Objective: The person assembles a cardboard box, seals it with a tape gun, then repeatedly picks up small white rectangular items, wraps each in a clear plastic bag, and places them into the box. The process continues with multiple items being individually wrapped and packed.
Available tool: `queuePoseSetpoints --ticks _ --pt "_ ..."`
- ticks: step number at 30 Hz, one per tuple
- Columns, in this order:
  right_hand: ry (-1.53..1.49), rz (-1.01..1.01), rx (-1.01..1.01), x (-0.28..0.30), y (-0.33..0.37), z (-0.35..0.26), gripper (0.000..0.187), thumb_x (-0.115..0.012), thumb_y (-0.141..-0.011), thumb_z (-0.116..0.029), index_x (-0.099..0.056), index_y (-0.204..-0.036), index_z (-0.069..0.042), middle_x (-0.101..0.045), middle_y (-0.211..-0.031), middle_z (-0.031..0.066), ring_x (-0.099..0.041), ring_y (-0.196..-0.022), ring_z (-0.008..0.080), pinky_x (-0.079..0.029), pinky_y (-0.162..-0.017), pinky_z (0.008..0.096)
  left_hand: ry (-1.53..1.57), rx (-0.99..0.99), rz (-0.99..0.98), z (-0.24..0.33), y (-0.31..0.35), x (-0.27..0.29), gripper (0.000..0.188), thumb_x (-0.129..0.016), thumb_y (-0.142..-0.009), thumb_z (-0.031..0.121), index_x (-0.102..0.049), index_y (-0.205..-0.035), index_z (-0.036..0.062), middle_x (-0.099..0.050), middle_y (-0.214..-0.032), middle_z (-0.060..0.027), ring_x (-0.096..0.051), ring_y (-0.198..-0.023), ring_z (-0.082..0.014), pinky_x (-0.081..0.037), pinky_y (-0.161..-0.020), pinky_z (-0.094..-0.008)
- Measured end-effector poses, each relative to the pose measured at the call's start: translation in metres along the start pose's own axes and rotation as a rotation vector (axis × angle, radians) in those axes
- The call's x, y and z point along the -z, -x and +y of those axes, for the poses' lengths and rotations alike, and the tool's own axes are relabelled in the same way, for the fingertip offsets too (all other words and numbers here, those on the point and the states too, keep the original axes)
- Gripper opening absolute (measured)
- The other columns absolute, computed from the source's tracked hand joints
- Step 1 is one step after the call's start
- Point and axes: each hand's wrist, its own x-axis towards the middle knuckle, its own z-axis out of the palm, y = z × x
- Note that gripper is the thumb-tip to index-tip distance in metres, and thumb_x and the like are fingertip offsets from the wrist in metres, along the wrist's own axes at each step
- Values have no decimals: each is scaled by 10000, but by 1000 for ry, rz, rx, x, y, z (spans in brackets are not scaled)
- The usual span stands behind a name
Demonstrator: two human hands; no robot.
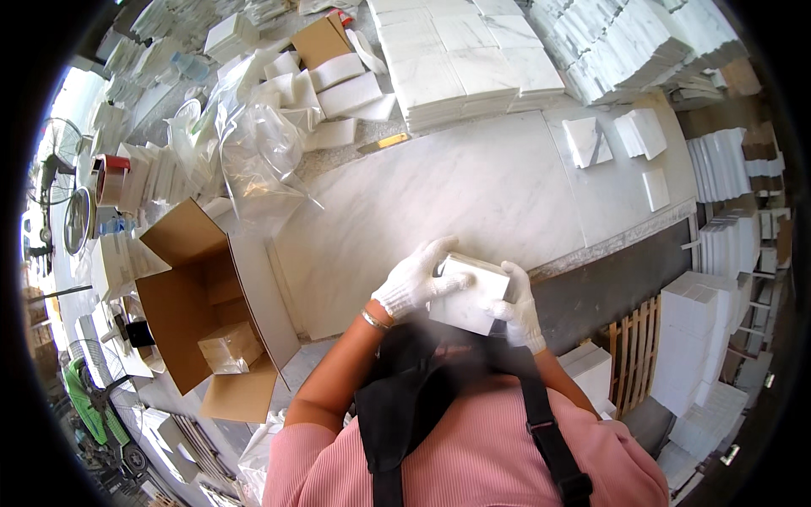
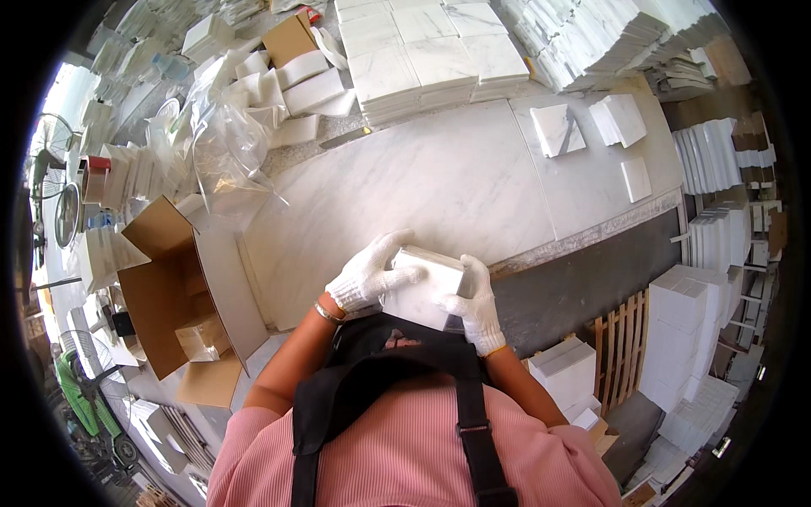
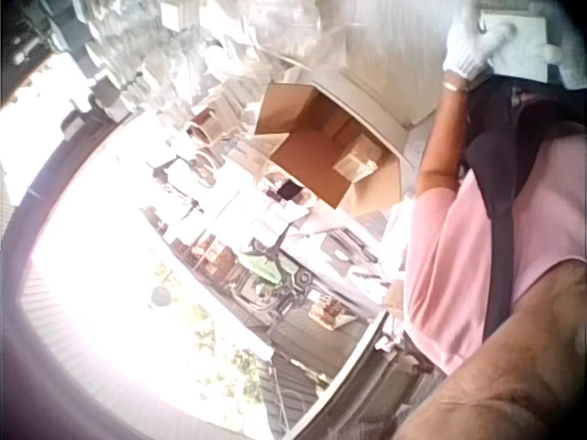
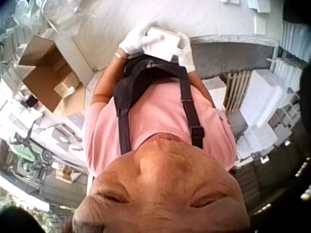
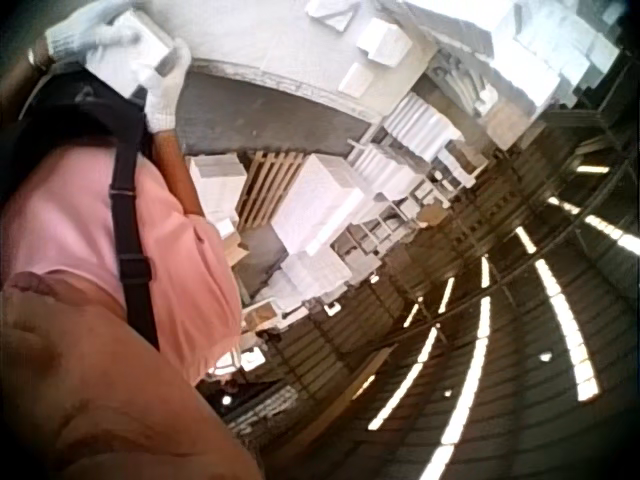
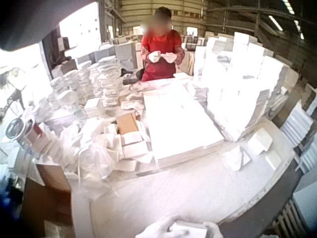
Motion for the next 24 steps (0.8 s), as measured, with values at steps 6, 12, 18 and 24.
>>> queuePoseSetpoints --ticks 6,12,18,24 --pt "399 -241 81 -13 -28 -27 1152 -946 -567 -225 -364 -1538 -12 -516 -1441 149 -466 -1389 262 -382 -1171 405 638 3 51 -38 36 -7 1273 -945 -731 376 -141 -1642 -5 -477 -1529 -233 -465 -1420 -299 -371 -1170 -387" --pt "734 -523 187 -42 -71 -79 1243 -942 -526 -236 -334 -1603 -108 -549 -1424 181 -555 -1328 348 -447 -1131 422 204 -154 354 -20 52 12 1323 -979 -633 367 -194 -1637 14 -501 -1481 -221 -529 -1347 -310 -413 -1145 -397" --pt "1091 -658 641 -56 -129 -80 1057 -927 -580 -190 -447 -1517 -95 -558 -1458 128 -560 -1334 309 -459 -1130 404 -347 -281 613 -22 37 21 1322 -958 -577 246 -192 -1628 9 -509 -1464 -215 -556 -1310 -354 -471 -1102 -421" --pt "977 -721 574 -46 -131 -63 1187 -917 -590 -168 -294 -1601 -139 -454 -1550 161 -476 -1413 360 -430 -1153 408 -27 -221 699 -48 31 -4 1429 -934 -609 213 34 -1650 68 -481 -1528 -206 -528 -1376 -342 -458 -1127 -405"
